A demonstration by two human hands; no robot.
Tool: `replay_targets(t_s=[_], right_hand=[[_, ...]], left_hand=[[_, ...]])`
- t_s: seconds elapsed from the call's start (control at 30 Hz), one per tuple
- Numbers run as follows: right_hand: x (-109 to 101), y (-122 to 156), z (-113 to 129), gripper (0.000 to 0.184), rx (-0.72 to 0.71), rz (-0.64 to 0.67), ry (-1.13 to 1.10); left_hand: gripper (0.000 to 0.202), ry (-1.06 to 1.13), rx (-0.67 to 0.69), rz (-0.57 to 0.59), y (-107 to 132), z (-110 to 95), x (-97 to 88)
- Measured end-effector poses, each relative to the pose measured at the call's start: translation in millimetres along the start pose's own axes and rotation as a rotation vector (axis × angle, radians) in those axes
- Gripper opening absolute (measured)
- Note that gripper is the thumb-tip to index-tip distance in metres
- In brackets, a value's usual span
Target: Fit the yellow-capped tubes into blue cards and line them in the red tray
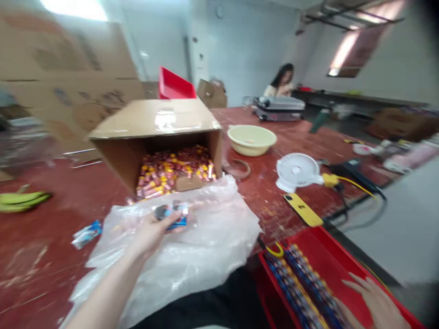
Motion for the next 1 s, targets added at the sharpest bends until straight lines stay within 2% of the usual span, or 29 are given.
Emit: replay_targets(t_s=[0.1, 0.17, 0.23, 0.33, 0.4, 0.47, 0.53, 0.6, 0.7, 0.77, 0.83, 1.0], right_hand=[[20, -122, 110, 0.031, -0.320, -0.076, -0.232], [30, -195, 176, 0.025, -0.373, -0.104, -0.406], [54, -262, 227, 0.023, -0.332, -0.056, -0.569], [114, -346, 274, 0.031, -0.174, 0.112, -0.672], [153, -389, 291, 0.037, -0.105, 0.187, -0.643], [185, -419, 300, 0.041, -0.037, 0.241, -0.601], [210, -436, 302, 0.040, 0.041, 0.297, -0.575], [222, -442, 303, 0.036, 0.091, 0.332, -0.579], [216, -442, 308, 0.041, 0.114, 0.327, -0.650], [198, -435, 312, 0.048, 0.105, 0.297, -0.746], [168, -418, 316, 0.050, 0.084, 0.270, -0.853], [61, -346, 340, 0.041, -0.090, 0.158, -1.339]], left_hand=[[0.042, 0.055, 0.030, 0.018, 2, 0, -7.2], [0.042, 0.087, 0.034, 0.033, 7, 3, -10.0], [0.043, 0.123, 0.023, 0.051, 12, 9, -11.7], [0.046, 0.205, -0.012, 0.063, 18, 19, -13.2], [0.046, 0.260, -0.025, 0.067, 22, 23, -12.5], [0.046, 0.300, -0.029, 0.075, 27, 25, -10.8], [0.045, 0.319, -0.032, 0.081, 33, 26, -9.6], [0.043, 0.328, -0.034, 0.089, 38, 27, -9.0], [0.040, 0.338, -0.028, 0.101, 44, 29, -8.7], [0.039, 0.341, -0.027, 0.107, 46, 32, -7.3], [0.038, 0.326, -0.024, 0.123, 47, 35, -3.1], [0.034, 0.311, 0.010, 0.164, 49, 39, 9.5]])
Point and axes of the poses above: each hand's wrist, its own y-axis away from the middle knuckle, its own x-axis out of the palm, z = x × y, the point moved 10 cm from there along -y, towards the middle knuckle, and after that the axes turned 12 degrees about -x, right-handed, at the moved point
